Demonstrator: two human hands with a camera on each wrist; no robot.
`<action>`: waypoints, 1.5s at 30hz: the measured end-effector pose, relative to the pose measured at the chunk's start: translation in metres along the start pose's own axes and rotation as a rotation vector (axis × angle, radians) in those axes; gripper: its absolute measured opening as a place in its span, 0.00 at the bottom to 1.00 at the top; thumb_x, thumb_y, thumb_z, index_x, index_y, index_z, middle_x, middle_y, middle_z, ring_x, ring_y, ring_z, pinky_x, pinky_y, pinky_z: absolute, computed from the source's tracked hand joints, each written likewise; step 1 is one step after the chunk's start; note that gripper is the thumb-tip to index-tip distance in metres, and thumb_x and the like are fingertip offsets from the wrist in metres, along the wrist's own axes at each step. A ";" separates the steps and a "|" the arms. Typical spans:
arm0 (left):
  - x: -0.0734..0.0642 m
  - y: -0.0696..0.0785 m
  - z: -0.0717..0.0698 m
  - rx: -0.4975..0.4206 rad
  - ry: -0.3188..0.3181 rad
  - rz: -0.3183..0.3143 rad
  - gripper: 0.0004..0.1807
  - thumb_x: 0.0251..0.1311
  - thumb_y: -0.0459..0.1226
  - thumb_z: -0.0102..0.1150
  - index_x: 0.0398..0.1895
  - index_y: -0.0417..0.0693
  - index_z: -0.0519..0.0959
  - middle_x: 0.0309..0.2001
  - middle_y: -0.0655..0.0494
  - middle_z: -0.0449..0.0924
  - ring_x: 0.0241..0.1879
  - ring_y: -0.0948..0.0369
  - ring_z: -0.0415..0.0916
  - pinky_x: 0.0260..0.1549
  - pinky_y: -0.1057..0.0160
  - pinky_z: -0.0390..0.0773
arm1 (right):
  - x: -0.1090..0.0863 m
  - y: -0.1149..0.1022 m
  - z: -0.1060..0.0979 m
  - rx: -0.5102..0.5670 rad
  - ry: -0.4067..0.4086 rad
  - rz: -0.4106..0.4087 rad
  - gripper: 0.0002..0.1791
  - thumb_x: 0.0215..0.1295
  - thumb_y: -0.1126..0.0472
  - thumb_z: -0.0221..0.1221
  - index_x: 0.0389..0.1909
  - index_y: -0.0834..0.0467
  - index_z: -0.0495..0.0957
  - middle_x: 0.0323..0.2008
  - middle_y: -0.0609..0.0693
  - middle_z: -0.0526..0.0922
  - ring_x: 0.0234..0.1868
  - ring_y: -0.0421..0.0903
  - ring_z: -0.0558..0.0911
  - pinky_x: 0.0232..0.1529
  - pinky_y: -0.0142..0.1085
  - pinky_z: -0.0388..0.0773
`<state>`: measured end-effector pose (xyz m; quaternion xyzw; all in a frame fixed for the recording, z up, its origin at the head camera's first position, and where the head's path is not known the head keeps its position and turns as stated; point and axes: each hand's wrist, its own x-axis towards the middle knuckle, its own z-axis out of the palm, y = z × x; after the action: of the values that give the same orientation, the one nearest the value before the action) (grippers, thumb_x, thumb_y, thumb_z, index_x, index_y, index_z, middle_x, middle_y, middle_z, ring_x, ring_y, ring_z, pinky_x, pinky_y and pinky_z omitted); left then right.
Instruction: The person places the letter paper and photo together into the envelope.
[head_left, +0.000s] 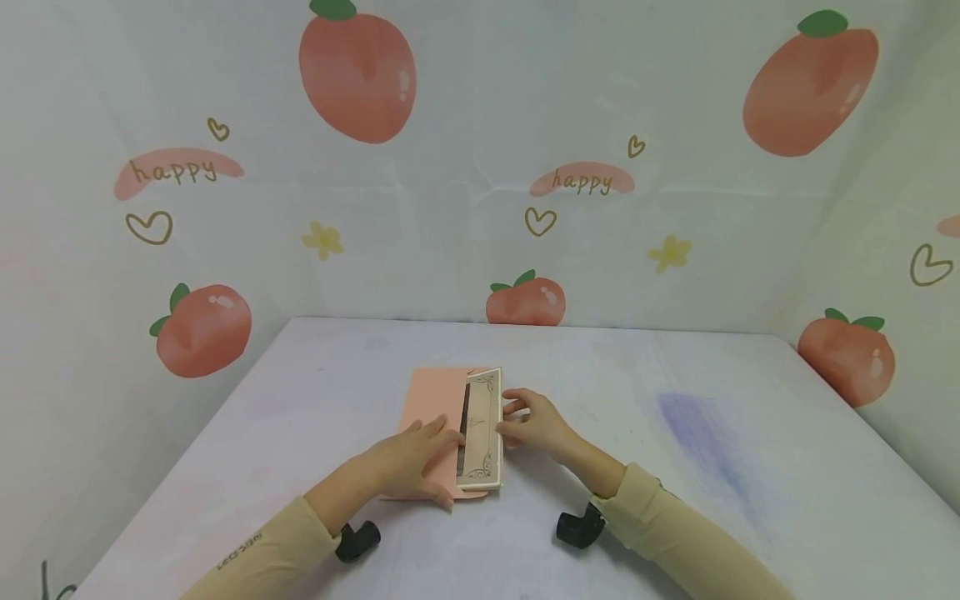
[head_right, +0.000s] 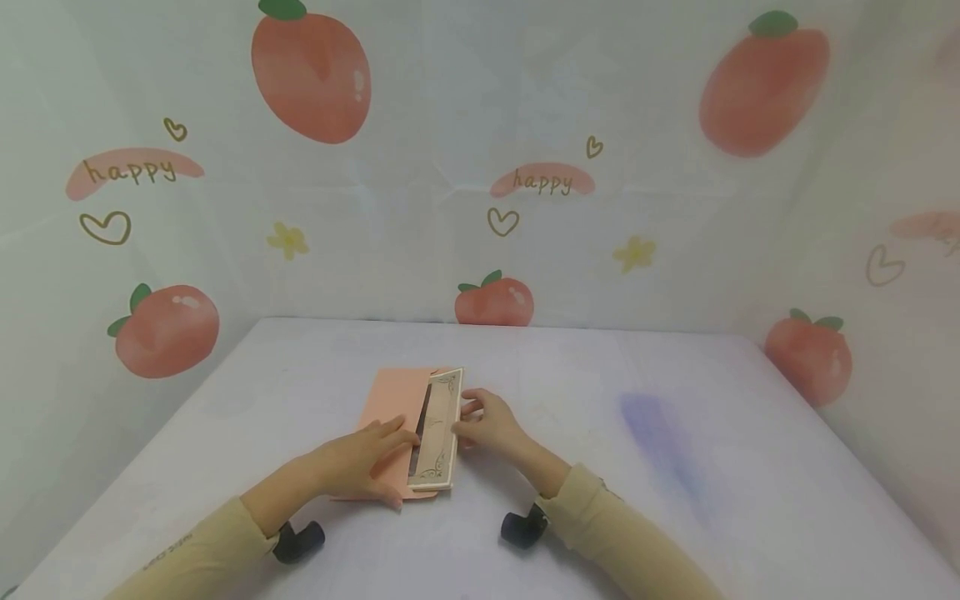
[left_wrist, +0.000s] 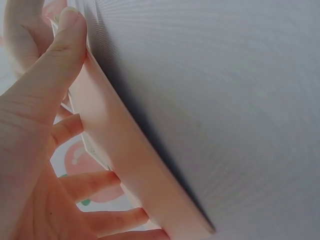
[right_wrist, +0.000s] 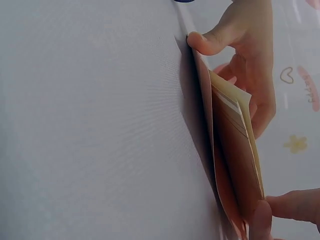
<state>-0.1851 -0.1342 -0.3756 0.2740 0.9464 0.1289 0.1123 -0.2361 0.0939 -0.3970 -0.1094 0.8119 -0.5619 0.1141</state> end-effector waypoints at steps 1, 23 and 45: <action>0.000 0.000 0.000 -0.002 0.001 0.000 0.45 0.39 0.64 0.64 0.61 0.57 0.63 0.69 0.37 0.56 0.63 0.29 0.57 0.54 0.34 0.67 | 0.000 0.000 0.000 0.004 0.000 0.004 0.32 0.53 0.71 0.61 0.61 0.71 0.63 0.44 0.63 0.75 0.32 0.39 0.80 0.32 0.34 0.83; -0.001 0.003 -0.001 -0.010 -0.003 -0.027 0.45 0.39 0.63 0.65 0.61 0.57 0.64 0.70 0.38 0.55 0.64 0.29 0.57 0.56 0.35 0.66 | 0.001 -0.002 0.009 -0.033 -0.025 -0.041 0.34 0.52 0.73 0.61 0.61 0.72 0.62 0.43 0.61 0.74 0.32 0.39 0.79 0.30 0.34 0.83; 0.000 0.002 0.000 -0.010 -0.002 -0.021 0.43 0.39 0.62 0.66 0.60 0.59 0.64 0.70 0.37 0.55 0.63 0.29 0.57 0.54 0.34 0.68 | 0.001 -0.003 0.015 -0.086 -0.009 -0.102 0.32 0.49 0.73 0.62 0.58 0.75 0.65 0.43 0.64 0.76 0.36 0.43 0.81 0.31 0.31 0.81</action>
<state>-0.1838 -0.1324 -0.3747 0.2635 0.9485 0.1321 0.1158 -0.2320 0.0789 -0.3995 -0.1580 0.8282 -0.5310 0.0840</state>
